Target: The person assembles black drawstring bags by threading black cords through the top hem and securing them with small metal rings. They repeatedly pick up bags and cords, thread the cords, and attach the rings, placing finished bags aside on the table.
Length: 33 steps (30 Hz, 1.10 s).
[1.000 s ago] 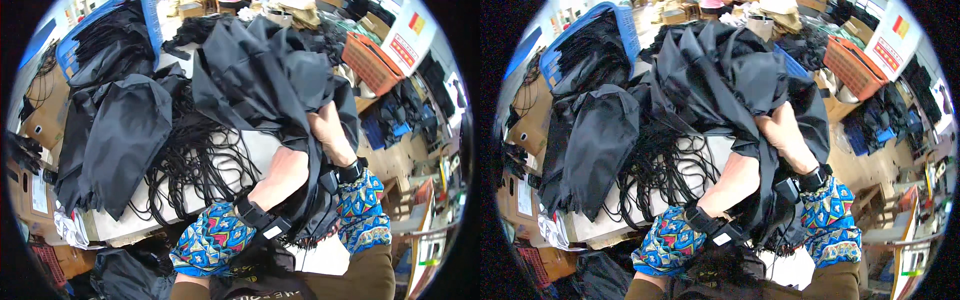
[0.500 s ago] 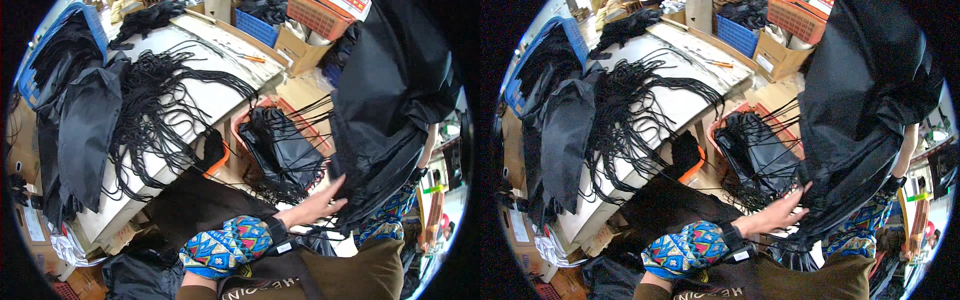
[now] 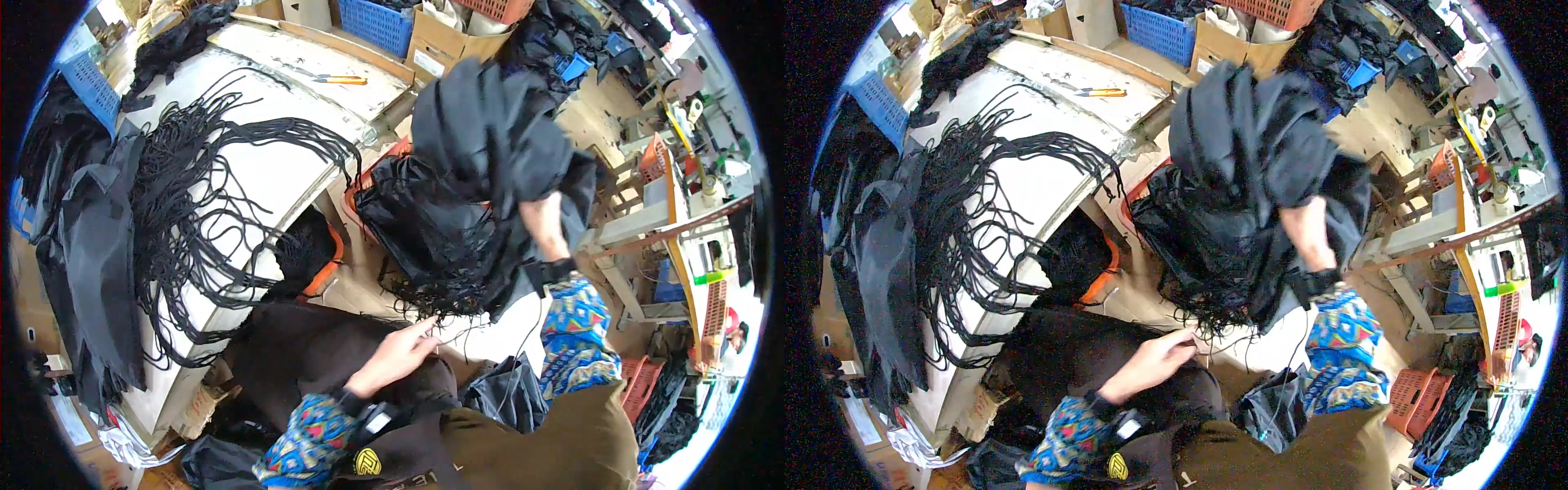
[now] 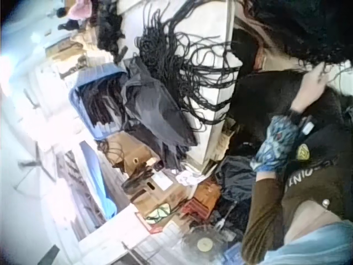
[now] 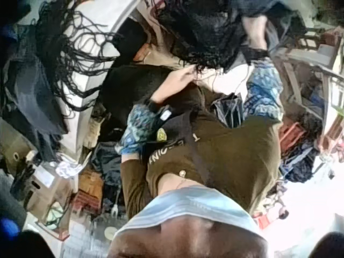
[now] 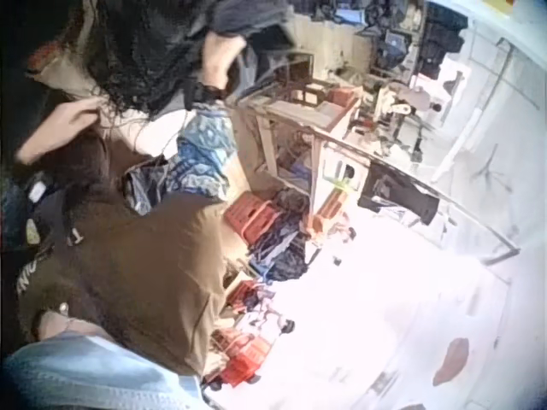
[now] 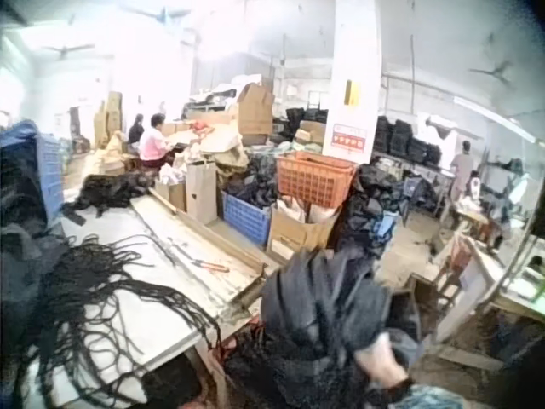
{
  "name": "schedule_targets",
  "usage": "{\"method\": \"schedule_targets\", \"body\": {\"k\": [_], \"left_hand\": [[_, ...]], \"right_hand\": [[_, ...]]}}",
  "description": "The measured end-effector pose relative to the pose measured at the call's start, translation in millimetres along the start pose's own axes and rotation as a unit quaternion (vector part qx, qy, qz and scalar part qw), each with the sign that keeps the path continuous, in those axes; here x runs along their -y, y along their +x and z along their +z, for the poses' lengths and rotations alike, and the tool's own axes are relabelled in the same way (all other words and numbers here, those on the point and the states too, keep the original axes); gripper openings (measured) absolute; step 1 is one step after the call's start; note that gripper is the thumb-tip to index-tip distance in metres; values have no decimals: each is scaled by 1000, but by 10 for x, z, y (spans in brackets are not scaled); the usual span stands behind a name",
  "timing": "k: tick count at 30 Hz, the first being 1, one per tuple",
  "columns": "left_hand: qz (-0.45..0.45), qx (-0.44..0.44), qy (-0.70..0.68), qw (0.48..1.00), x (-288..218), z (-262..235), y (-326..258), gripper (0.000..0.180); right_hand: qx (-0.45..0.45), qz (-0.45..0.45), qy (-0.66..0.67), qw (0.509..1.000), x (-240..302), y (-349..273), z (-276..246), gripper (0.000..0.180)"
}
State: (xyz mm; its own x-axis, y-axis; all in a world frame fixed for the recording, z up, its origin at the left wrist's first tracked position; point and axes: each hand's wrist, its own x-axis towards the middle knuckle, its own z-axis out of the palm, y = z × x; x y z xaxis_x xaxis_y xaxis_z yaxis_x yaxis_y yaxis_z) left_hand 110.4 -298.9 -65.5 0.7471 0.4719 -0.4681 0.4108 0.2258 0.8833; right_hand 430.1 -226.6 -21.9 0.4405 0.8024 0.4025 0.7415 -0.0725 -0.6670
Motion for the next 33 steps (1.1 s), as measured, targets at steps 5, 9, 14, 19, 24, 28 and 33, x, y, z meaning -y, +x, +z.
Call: {"method": "schedule_targets", "body": {"k": [5,9,14,19,24,28,33], "left_hand": [[-60,-204,-188,959,619,-312,-750,41],[-147,-305,-266,903,703,-290,-1152,42],[-152,-395,-335,842,702,-252,-1283,43],[-175,-400,-288,852,588,-326,-1136,38],[-60,-443,-218,867,527,-629,-1085,36],[-12,-510,-260,820,383,-845,-1055,28],[57,-471,-252,843,171,-1033,-735,27]], "right_hand": [[98,13,-184,978,-1214,-490,1602,22],[373,116,-212,896,-1202,-697,2315,43],[378,168,-226,882,-1291,-891,2657,35],[403,45,-280,870,-1378,-892,2517,17],[397,-41,-336,853,-1337,-744,2287,25],[395,-90,-336,851,-777,-479,1841,29],[416,-44,81,905,862,-226,1396,27]]}}
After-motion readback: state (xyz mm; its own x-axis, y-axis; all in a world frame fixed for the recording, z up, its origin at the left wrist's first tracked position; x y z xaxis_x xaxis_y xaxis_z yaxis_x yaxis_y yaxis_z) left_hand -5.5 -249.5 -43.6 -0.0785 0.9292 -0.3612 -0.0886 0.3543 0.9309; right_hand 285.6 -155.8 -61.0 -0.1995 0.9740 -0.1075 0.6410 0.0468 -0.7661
